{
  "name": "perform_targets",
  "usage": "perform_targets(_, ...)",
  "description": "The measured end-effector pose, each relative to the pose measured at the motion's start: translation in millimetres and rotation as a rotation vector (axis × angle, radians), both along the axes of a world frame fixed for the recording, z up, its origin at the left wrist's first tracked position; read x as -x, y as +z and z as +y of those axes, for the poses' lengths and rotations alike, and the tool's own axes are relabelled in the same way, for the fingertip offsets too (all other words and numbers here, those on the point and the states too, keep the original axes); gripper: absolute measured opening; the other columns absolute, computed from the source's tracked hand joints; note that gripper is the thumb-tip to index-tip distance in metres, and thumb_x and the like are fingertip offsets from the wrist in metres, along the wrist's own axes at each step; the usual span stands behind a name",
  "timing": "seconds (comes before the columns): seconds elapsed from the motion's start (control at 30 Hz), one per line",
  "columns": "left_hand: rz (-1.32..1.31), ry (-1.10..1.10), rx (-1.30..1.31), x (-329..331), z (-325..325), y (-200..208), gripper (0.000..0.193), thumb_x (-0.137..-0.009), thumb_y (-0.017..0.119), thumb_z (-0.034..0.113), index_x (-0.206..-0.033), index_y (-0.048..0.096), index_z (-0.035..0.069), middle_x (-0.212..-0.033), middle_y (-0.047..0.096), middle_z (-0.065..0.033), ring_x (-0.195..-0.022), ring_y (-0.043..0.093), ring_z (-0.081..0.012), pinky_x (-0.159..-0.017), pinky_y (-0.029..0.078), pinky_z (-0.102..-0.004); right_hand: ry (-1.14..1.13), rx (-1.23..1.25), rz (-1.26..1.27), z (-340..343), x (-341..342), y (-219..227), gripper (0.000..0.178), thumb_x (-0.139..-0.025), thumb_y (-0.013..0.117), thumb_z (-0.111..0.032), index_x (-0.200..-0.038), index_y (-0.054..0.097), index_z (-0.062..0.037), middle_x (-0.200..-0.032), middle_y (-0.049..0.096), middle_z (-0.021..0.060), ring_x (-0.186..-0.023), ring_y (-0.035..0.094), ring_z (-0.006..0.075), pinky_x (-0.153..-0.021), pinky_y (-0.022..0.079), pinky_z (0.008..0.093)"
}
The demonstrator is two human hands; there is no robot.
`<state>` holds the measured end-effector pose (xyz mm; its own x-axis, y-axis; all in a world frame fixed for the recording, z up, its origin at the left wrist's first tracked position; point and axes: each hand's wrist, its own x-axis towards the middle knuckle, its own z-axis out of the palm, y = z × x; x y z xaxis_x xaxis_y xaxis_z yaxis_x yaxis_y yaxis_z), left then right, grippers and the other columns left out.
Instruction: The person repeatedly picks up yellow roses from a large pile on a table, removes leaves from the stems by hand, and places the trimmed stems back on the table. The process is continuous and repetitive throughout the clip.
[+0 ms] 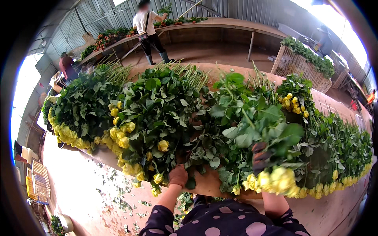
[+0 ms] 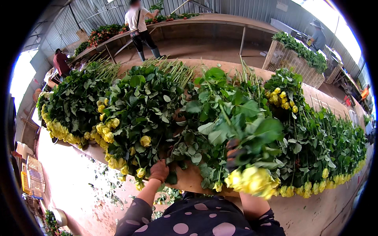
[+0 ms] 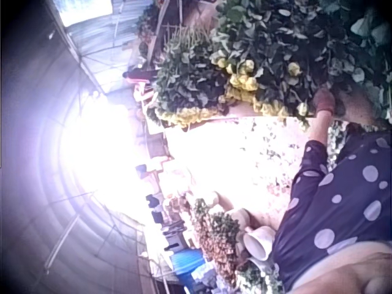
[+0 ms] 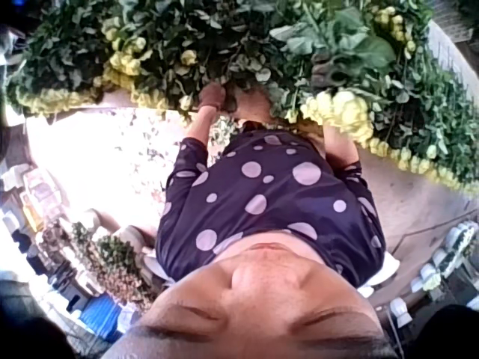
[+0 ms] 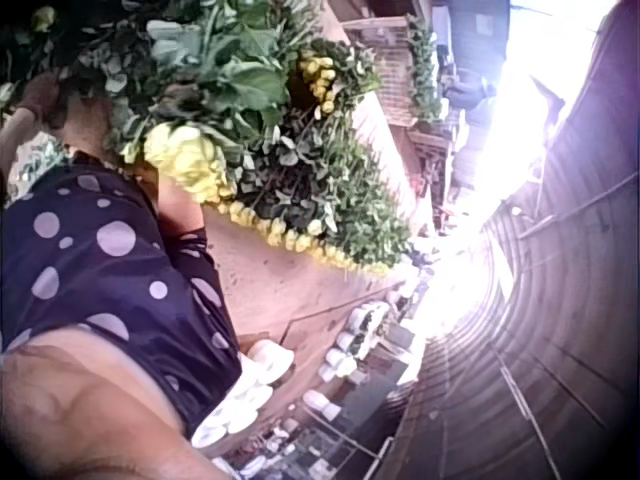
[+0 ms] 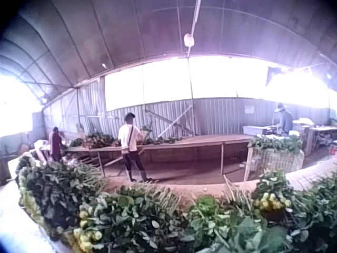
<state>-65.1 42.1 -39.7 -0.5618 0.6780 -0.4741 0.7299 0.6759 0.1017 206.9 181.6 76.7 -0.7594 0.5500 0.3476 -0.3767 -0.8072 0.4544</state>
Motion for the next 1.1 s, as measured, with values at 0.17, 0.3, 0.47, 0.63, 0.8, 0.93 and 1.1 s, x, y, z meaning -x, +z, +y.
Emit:
perform_targets(0.17, -1.339, 0.206, -0.569, 12, 11, 43, 0.024, -0.082, 0.051, 0.018, -0.102, 0.051, 0.005, -0.082, 0.054, 0.0007, -0.069, 0.047, -0.0075, -0.063, 0.041, -0.0233, 0.07, -0.353, -1.125, -47, 0, -46, 0.03, -0.079, 0.052, -0.019, -0.105, 0.046, -0.0038, -0.098, 0.05, 0.0026, -0.083, 0.053, 0.0104, -0.064, 0.041, 0.0234)
perform_targets(0.3, -1.145, -0.146, -0.592, -21, 38, 44, 0.031, -0.084, 0.046, 0.02, -0.112, 0.046, 0.007, -0.099, 0.055, -0.0026, -0.087, 0.052, -0.0136, -0.08, 0.041, -0.028, 0.092, -0.688, -1.21, -62, 37, -82, 0.031, -0.079, 0.051, -0.015, -0.107, 0.048, -0.0032, -0.097, 0.054, 0.0036, -0.084, 0.052, 0.0111, -0.072, 0.042, 0.0237)
perform_targets(0.47, -0.834, -0.365, -0.568, -18, 45, 32, 0.036, -0.081, 0.045, 0.022, -0.115, 0.043, 0.011, -0.114, 0.047, -0.0132, -0.099, 0.047, -0.0282, -0.088, 0.035, -0.0347, 0.154, -0.847, -1.014, -47, 30, -50, 0.034, -0.083, 0.045, -0.016, -0.116, 0.043, -0.0064, -0.11, 0.05, 0.0055, -0.096, 0.05, 0.0169, -0.084, 0.04, 0.0277)
perform_targets(0.63, 0.203, -0.077, -0.349, 21, 39, 69, 0.039, -0.082, 0.044, 0.025, -0.119, 0.039, 0.014, -0.124, 0.036, -0.0132, -0.108, 0.038, -0.0333, -0.093, 0.028, -0.0461, -0.121, -0.665, -1.268, -58, -36, 49, 0.035, -0.084, 0.044, -0.016, -0.118, 0.042, -0.0065, -0.111, 0.049, 0.0064, -0.097, 0.049, 0.0179, -0.085, 0.039, 0.0283)
perform_targets(0.8, 0.538, -0.127, 0.107, 51, 9, 2, 0.059, -0.084, 0.042, 0.023, -0.134, 0.012, 0.014, -0.136, 0.013, -0.0192, -0.113, 0.038, -0.0352, -0.088, 0.033, -0.0443, -0.412, -0.668, -1.535, -57, -88, 93, 0.036, -0.084, 0.043, -0.016, -0.119, 0.04, -0.0066, -0.112, 0.049, 0.0073, -0.097, 0.049, 0.0188, -0.086, 0.039, 0.0289)
perform_targets(0.93, 0.312, -0.105, 0.059, 61, 22, -15, 0.053, -0.084, 0.039, 0.016, -0.132, 0.019, 0.018, -0.136, 0.016, -0.0167, -0.106, 0.042, -0.0411, -0.088, 0.034, -0.0456, -0.475, -0.687, -1.653, -9, -104, 72, 0.036, -0.085, 0.042, -0.017, -0.12, 0.039, -0.0066, -0.113, 0.048, 0.008, -0.098, 0.049, 0.0195, -0.087, 0.038, 0.0293)
perform_targets(1.1, 0.076, -0.237, -0.185, 74, 23, 51, 0.061, -0.073, 0.055, 0.014, -0.128, 0.028, 0.008, -0.116, 0.046, -0.0208, -0.092, 0.055, -0.0269, -0.074, 0.045, -0.0346, -0.331, -0.648, -1.664, 43, -109, -2, 0.037, -0.085, 0.041, -0.017, -0.121, 0.038, -0.0067, -0.114, 0.047, 0.0089, -0.099, 0.048, 0.0204, -0.088, 0.038, 0.0299)
